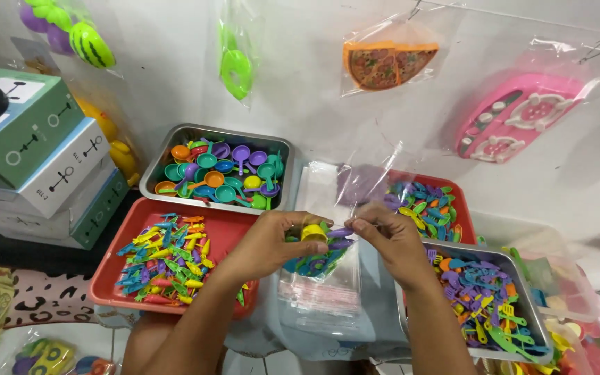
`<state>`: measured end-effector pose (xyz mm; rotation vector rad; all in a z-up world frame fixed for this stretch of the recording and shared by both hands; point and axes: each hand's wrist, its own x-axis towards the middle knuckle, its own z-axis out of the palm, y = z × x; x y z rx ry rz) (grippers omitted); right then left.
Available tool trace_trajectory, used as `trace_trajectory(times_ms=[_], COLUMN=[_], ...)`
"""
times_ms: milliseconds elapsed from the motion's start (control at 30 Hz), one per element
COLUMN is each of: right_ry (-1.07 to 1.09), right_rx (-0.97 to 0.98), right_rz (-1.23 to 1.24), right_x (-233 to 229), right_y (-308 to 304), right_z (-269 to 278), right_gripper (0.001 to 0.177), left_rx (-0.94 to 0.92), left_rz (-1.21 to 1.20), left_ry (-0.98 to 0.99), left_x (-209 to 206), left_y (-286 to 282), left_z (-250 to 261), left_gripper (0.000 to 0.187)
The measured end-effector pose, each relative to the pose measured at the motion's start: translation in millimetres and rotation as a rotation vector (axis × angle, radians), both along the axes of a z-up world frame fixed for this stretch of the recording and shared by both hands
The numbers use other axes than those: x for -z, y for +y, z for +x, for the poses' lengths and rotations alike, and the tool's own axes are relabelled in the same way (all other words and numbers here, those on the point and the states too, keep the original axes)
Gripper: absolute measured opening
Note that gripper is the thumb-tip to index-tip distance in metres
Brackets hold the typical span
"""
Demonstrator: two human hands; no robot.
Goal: The person is cleaning small plastic toys with a cloth and packaging them into clear plastic bags.
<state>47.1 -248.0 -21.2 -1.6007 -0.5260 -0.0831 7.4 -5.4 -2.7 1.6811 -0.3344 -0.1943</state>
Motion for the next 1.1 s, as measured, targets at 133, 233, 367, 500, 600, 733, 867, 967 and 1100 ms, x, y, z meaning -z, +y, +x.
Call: trace_trajectory(times_ms=[133,233,367,500,600,733,867,967,1100], right_ry=[0.084,0.094,0.118,0.011,-0.042,-0.087,-0.069,-0.050,-0.108], right_rx=[-0.001,-0.021,0.116,0.339,0.277,0.259,0.203,0.280,0.341], right_rz=[-0.025,-0.015,0.253,-0.433,-0.857,-1.093,-1.172,-1.205,-1.016], right_x=[13.6,28.0,15.9,30.4,9.1,12.9,23.8,25.2,-14.4], right_y=[-5.8,-1.8,17.7,22.9,51.3,80.8,97.3,97.9,86.1], right_z=[-1.1,2.3,-0.1,-0.4,-25.7,-18.7,-4.4,0.1,-15.1], right_gripper=[0.017,0.022,0.052,0.026,0.026,0.028,0.035,0.026,0.014], left_rx=[0.022,0.012,-0.136,-0.374,-0.444,-0.429,-0.334,-0.287,-0.258], left_rz=[-0.034,-0.047,-0.232,-0.354,-0.317,-0.293,-0.355,-0.403,-0.427], left_ry=[-0.005,-0.024,-0.083,-0.194,-0.226,-0.226,-0.207,-0.221,-0.232], left_x=[-8.4,-7.2,-8.2,-12.0,-9.1,-8.4,-9.5,-6.9,-4.5], left_y=[0.4,1.5,16.7,45.2,61.7,57.5,49.1,43.3,36.5], left_z=[-6.7,-8.0,-0.5,9.4,13.5,10.5,8.3,5.3,5.0], left_gripper=[0.041,0.041,0.039,0.033,0.031,0.032,0.038,0.045,0.048])
